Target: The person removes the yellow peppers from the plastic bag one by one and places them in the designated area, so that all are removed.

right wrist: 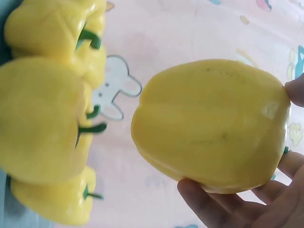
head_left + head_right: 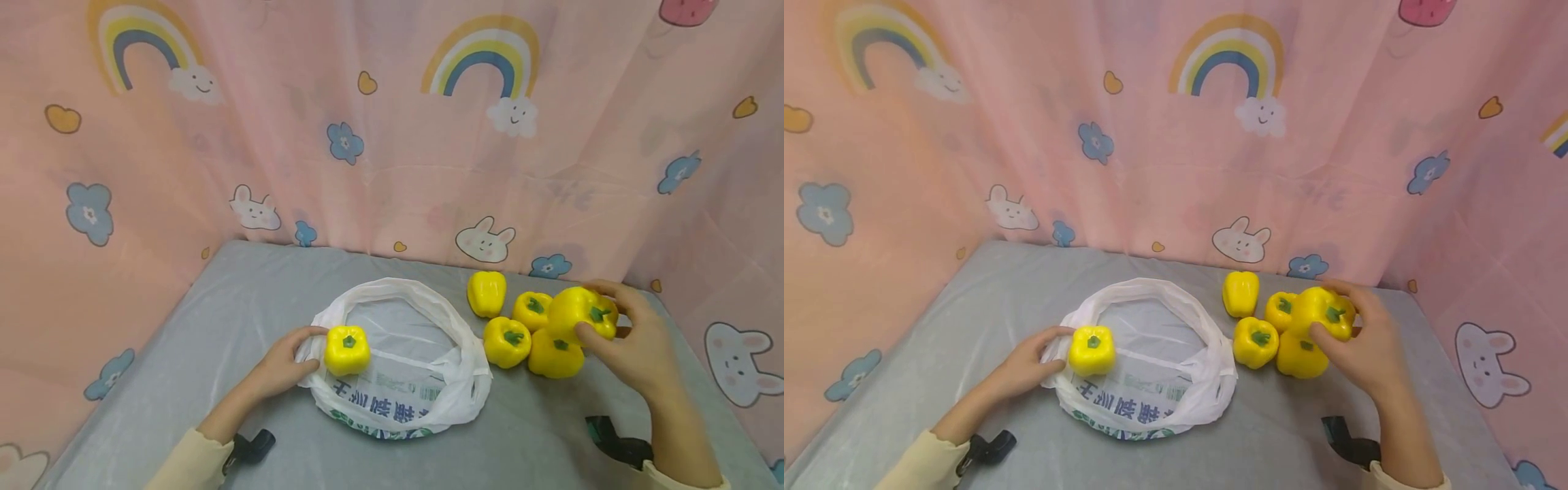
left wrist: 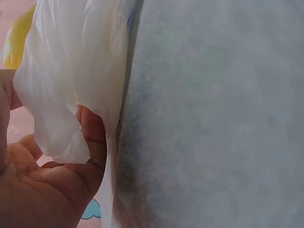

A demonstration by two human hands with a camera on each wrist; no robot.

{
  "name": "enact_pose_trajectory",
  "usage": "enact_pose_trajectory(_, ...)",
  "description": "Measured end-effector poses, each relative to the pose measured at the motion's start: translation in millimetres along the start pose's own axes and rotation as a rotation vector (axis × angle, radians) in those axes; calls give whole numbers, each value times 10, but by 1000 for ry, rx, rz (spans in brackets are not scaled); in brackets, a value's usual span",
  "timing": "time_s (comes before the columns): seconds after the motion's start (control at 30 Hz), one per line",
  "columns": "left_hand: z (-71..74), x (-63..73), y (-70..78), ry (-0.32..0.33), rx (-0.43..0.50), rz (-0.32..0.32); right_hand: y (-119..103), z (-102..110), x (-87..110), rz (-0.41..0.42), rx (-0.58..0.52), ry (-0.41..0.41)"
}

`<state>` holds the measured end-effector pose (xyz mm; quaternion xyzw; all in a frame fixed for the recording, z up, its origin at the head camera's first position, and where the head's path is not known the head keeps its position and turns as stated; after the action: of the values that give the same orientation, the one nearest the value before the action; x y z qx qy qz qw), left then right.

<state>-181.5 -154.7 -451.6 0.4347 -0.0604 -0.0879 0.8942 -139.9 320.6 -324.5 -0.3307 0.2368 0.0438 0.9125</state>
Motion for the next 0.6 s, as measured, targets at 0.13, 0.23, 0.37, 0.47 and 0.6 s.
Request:
enact_pose_trajectory(0.13, 12, 1, 9, -4, -13, 9, 106, 95, 23, -2, 78, 9)
enact_pose_trajectory(0.23, 21, 4, 21, -6, -15, 15, 195, 147, 35, -8, 119, -4)
enact_pose_trajectory(0.37, 21, 3, 22, -7, -11, 12, 298, 197, 54, -50, 212, -43)
enact_pose_trajectory(0.47, 15, -1, 13, -4, -12, 10, 387, 210, 68, -89, 276, -98)
enact_pose_trajectory(0.6, 9, -5, 9, -3, -12, 12, 540, 200, 84, -110, 304, -168)
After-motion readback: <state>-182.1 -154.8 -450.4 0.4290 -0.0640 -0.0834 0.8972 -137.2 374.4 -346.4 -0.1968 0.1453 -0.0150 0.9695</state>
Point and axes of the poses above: each hand's wrist, its own x-axis away from the middle knuckle, its own z-axis out of the back of the hand, y = z × x, the point moved 2 cm from there along -x, towards the middle knuckle, and after that the axes turned 2 degrees about y, right-handed, at the moved point
